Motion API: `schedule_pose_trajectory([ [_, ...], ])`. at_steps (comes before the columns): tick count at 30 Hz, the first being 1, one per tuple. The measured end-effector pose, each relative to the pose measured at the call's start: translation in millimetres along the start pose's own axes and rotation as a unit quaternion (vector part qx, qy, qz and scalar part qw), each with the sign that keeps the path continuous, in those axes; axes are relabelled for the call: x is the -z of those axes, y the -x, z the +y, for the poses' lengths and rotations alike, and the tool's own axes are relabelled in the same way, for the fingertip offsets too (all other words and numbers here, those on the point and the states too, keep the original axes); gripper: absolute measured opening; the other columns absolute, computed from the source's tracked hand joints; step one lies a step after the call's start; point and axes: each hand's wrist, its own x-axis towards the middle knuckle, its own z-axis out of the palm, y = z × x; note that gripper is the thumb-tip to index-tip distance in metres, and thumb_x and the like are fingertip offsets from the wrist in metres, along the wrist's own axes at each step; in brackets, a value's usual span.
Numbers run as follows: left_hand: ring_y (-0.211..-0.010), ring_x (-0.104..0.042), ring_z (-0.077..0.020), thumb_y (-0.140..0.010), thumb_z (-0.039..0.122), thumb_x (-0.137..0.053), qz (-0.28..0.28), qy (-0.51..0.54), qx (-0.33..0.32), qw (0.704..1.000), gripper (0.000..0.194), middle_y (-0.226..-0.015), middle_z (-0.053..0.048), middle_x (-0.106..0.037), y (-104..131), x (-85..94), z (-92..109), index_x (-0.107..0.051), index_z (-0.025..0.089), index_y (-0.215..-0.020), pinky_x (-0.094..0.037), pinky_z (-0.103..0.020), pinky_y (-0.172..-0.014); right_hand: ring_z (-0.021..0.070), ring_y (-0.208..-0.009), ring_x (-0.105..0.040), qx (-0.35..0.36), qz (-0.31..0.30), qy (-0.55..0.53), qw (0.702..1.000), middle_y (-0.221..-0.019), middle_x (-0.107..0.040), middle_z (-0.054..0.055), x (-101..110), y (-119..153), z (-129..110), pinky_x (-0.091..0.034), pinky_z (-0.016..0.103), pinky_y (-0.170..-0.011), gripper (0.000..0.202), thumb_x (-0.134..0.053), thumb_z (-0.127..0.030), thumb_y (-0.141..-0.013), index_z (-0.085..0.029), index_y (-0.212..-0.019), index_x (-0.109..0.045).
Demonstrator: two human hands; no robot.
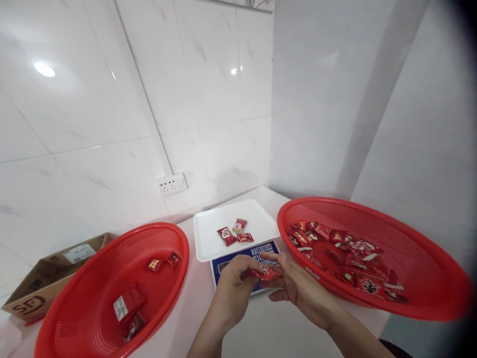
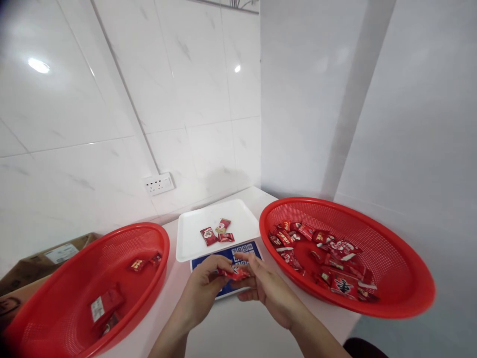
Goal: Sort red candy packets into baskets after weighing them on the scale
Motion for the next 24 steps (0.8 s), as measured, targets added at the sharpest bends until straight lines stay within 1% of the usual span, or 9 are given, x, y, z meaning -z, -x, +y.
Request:
schedule_pose_trajectory([
  [4,-0.091,-0.055,-0.0167,-0.059,0.0,-0.038,0.004,0.014,0.005,1.0,0.039,-0.104,-0.003,-0.059,2,4.6,-1,-0.06,0.021,-0.082,-0.043,-0.028,-0.077,0.0094,-0.061,-0.054,0.027,0.03,0.058,0.997,-0.073,-0.058,-0.002,0,-6,3,-0.041,0.021,-0.054,0.026,-0.066,-0.038,-0.069,-0.02,-0.087,-0.06],
  [7,-0.096,-0.055,-0.0163,-0.062,0.001,-0.038,0.07,0.059,0.023,0.996,0.045,-0.113,-0.002,-0.056,0,13.5,1,-0.055,0.023,-0.098,-0.043,-0.029,-0.081,0.013,-0.071,-0.057,0.075,0.065,0.101,0.99,-0.079,-0.062,0.0,1,-23,0,-0.046,0.025,-0.065,0.025,-0.064,-0.037,-0.069,-0.02,-0.086,-0.06],
  [10,-0.102,-0.053,-0.0151,-0.071,0.009,-0.045,0.166,0.086,0.032,0.982,0.035,-0.116,-0.002,-0.055,-2,25.4,7,-0.053,0.024,-0.102,-0.038,-0.029,-0.09,0.0176,-0.082,-0.06,0.143,0.134,0.143,0.97,-0.087,-0.064,0.002,3,-49,-9,-0.048,0.031,-0.076,0.026,-0.058,-0.037,-0.072,-0.02,-0.091,-0.059],
  [13,-0.107,-0.05,-0.0168,-0.075,0.021,-0.052,0.206,0.11,0.014,0.972,0.024,-0.112,-0.003,-0.057,-1,34.6,13,-0.053,0.023,-0.099,-0.039,-0.027,-0.089,0.0201,-0.095,-0.059,0.186,0.153,0.211,0.947,-0.103,-0.063,0.006,2,-73,-16,-0.045,0.035,-0.087,0.037,-0.052,-0.038,-0.075,-0.021,-0.107,-0.054],
  [15,-0.106,-0.051,-0.0182,-0.076,0.026,-0.054,0.209,0.113,0.015,0.971,0.022,-0.11,-0.003,-0.058,0,38.4,16,-0.054,0.022,-0.098,-0.042,-0.026,-0.082,0.0216,-0.11,-0.051,0.222,0.148,0.334,0.904,-0.119,-0.056,0.008,0,-83,-18,-0.038,0.038,-0.096,0.045,-0.048,-0.039,-0.078,-0.019,-0.118,-0.048],
  [18,-0.1,-0.054,-0.018,-0.077,0.031,-0.055,0.219,0.097,0.021,0.971,0.024,-0.111,-0.004,-0.058,3,42.8,18,-0.054,0.022,-0.098,-0.042,-0.026,-0.078,0.0253,-0.129,-0.027,0.246,0.135,0.554,0.784,-0.135,-0.042,0.01,-3,-92,-16,-0.022,0.044,-0.104,0.051,-0.042,-0.04,-0.081,-0.017,-0.126,-0.044],
  [20,-0.101,-0.052,-0.0184,-0.077,0.033,-0.056,0.233,0.08,0.019,0.969,0.025,-0.111,-0.004,-0.057,4,46.2,19,-0.054,0.021,-0.098,-0.04,-0.027,-0.08,0.0295,-0.131,-0.017,0.205,0.127,0.652,0.718,-0.14,-0.035,0.009,-6,-97,-15,-0.014,0.051,-0.104,0.052,-0.039,-0.042,-0.083,-0.02,-0.13,-0.039],
  [22,-0.104,-0.05,-0.0189,-0.077,0.034,-0.055,0.245,0.07,0.012,0.967,0.025,-0.11,-0.004,-0.057,5,49.7,20,-0.055,0.021,-0.099,-0.038,-0.028,-0.084,0.0343,-0.131,-0.013,0.156,0.122,0.703,0.683,-0.143,-0.028,0.009,-9,-102,-14,-0.008,0.056,-0.102,0.054,-0.036,-0.045,-0.083,-0.023,-0.133,-0.034],
  [24,-0.107,-0.048,-0.0191,-0.078,0.034,-0.055,0.249,0.065,0.007,0.966,0.024,-0.109,-0.004,-0.057,6,52.2,20,-0.055,0.021,-0.099,-0.036,-0.028,-0.087,0.0375,-0.13,-0.014,0.131,0.106,0.72,0.673,-0.143,-0.027,0.012,-13,-106,-13,-0.007,0.058,-0.1,0.057,-0.035,-0.049,-0.083,-0.023,-0.133,-0.034],
])
